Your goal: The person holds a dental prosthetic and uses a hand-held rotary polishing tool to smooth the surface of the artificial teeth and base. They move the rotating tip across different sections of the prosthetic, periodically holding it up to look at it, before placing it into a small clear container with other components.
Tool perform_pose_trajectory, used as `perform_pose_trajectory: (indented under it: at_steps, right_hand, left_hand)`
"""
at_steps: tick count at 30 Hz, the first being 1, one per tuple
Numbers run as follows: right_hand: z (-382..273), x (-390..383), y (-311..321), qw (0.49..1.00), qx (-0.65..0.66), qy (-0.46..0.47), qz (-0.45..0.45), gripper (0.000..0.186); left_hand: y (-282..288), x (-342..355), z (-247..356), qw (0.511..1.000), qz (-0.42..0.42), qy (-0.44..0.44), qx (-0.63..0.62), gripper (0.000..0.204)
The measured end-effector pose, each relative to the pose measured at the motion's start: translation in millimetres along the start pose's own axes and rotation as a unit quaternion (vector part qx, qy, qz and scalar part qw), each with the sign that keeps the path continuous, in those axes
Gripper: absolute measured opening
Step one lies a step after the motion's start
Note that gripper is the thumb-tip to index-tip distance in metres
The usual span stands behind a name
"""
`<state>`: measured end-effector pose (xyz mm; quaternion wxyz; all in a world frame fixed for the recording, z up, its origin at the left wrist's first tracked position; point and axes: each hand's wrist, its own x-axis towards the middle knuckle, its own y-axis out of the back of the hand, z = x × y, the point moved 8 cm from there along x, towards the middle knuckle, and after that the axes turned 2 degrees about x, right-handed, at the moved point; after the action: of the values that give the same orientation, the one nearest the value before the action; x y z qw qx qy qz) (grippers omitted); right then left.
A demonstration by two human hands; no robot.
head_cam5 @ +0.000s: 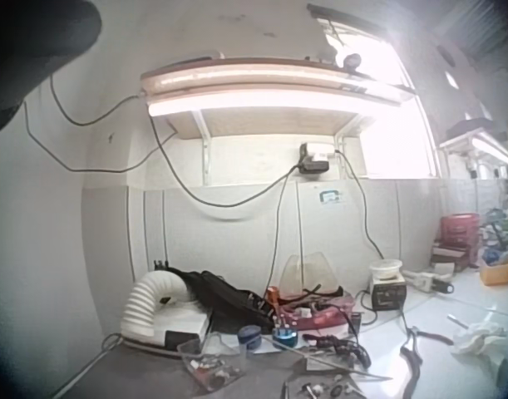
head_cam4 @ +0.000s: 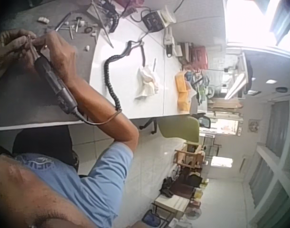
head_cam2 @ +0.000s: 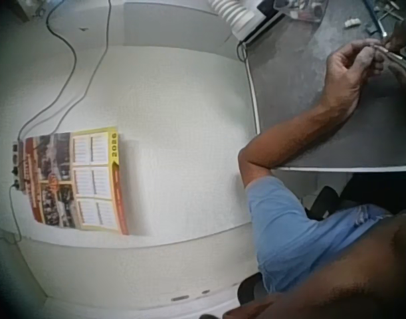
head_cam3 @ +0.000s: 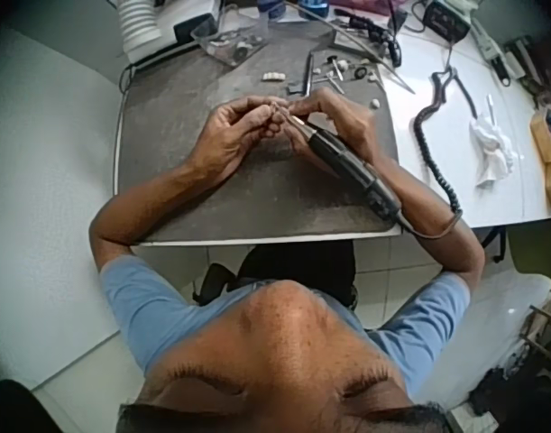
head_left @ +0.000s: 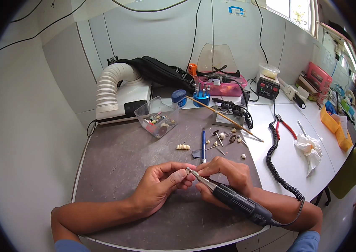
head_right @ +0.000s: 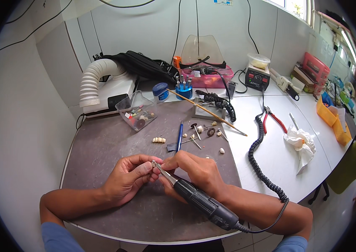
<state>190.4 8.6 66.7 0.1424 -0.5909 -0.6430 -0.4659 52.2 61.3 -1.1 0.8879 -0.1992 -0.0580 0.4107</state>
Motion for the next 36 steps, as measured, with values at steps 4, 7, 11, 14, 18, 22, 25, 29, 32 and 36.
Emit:
perform_pose_trajectory:
  at_steps: [4, 7, 11, 14, 18, 22, 25, 29, 32, 36]
  right_hand:
    - [-0.7, 0.5, 1.5, 1.000, -0.002, 0.001, 0.003, 0.029]
    - [-0.5, 1.3, 2.0, 1.000, -0.003, 0.004, 0.004, 0.029]
    - [-0.4, 0.5, 0.9, 1.000, -0.001, 0.005, 0.004, 0.029]
    - [-2.4, 0.9, -0.1, 1.000, -0.001, 0.008, -0.009, 0.029]
    - [-0.6, 0.7, 0.9, 1.000, -0.010, 0.008, 0.004, 0.030]
    - [-1.9, 1.0, -0.1, 1.000, -0.010, 0.008, -0.005, 0.031]
    - [1.6, -0.9, 2.0, 1.000, -0.020, 0.006, 0.007, 0.030]
    - [7.7, -2.2, 6.1, 0.999, -0.026, -0.030, 0.019, 0.028]
    - [8.6, -2.5, 10.6, 0.998, -0.013, -0.036, 0.046, 0.026]
    - [8.3, -2.2, 10.6, 0.998, -0.008, -0.037, 0.045, 0.026]
  left_hand:
    - [0.2, -0.5, 0.1, 1.000, 0.003, 0.004, 0.003, 0.025]
    - [0.5, -0.5, -0.4, 1.000, 0.007, 0.007, 0.001, 0.026]
    - [0.3, -0.5, -0.6, 1.000, 0.010, 0.007, -0.004, 0.026]
    - [0.9, -0.3, -1.2, 1.000, 0.015, 0.011, -0.009, 0.025]
    - [0.0, -0.5, -0.8, 1.000, 0.015, 0.013, -0.009, 0.025]
    - [1.7, 0.4, -1.8, 1.000, 0.010, 0.010, -0.012, 0.025]
    - [3.2, 0.5, -2.9, 1.000, 0.003, 0.002, -0.011, 0.026]
    - [2.7, -0.3, 0.9, 1.000, 0.014, -0.013, -0.012, 0.024]
    - [1.2, 0.4, 1.3, 1.000, 0.008, -0.008, -0.013, 0.023]
    - [1.4, 0.1, 1.3, 1.000, 0.014, 0.000, -0.016, 0.021]
